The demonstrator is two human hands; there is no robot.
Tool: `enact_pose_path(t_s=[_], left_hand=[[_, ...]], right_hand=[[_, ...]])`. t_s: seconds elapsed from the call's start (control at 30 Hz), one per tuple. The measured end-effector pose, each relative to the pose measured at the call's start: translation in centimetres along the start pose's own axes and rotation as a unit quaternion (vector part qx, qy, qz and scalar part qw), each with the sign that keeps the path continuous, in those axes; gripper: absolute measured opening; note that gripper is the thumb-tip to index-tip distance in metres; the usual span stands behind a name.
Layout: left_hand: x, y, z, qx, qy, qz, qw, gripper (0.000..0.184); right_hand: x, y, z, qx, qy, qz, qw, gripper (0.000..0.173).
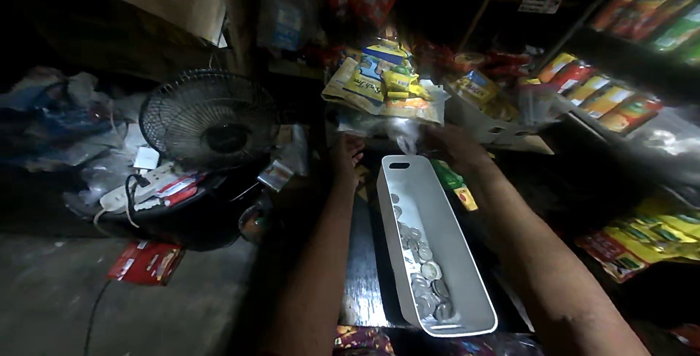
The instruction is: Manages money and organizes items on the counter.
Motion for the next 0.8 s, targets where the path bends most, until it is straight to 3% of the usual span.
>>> enact_pose_path(t_s=[0.17, 0.27, 0.33, 0.43, 0.67, 0.8], left_hand=[[-0.4, 0.3, 0.4, -0.003, -0.01, 0.039, 0.999, 0.047], [-0.5, 0.5, 0.8, -0.003, -0.021, 0.056, 0.998, 0.044], [-0.8, 0.6, 1.1, -0.012, -0.031, 0.057, 0.998, 0.044], [-0.9, 0.9, 1.2, -0.024, -0.045, 0.055, 0.997, 0.047], [-1.1, 1.0, 1.1, -0.02, -0.026, 0.043, 0.999, 0.038], [-1.0, 0.7, 1.1, -0.02, -0.037, 0.043, 0.998, 0.038]], right_hand=[[-3.7, 1.8, -3.1, 0.064, 0.17, -0.075, 0.981, 0.027], [-7.0, 1.6, -2.6, 0.074, 0.242, -0.18, 0.951, 0.038], [-8.7, 1.3, -0.2, 0.057, 0.319, -0.236, 0.916, 0.052], [-10.3, -0.3, 4.8, 0.018, 0.458, -0.318, 0.83, 0.071], [-11.1, -6.1, 11.8, -0.019, 0.57, -0.283, 0.771, 0.082], [-10.1, -8.6, 11.1, -0.004, 0.566, -0.227, 0.793, 0.072]])
Point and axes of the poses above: each hand's wrist, its own y-axis away from the middle knuckle, its own z-axis out of the palm, x = y × z, the point moved 5 cm from there along -y, towards the middle knuckle, and after that the axes turned 8 degrees about -y, right-handed, at the moved point
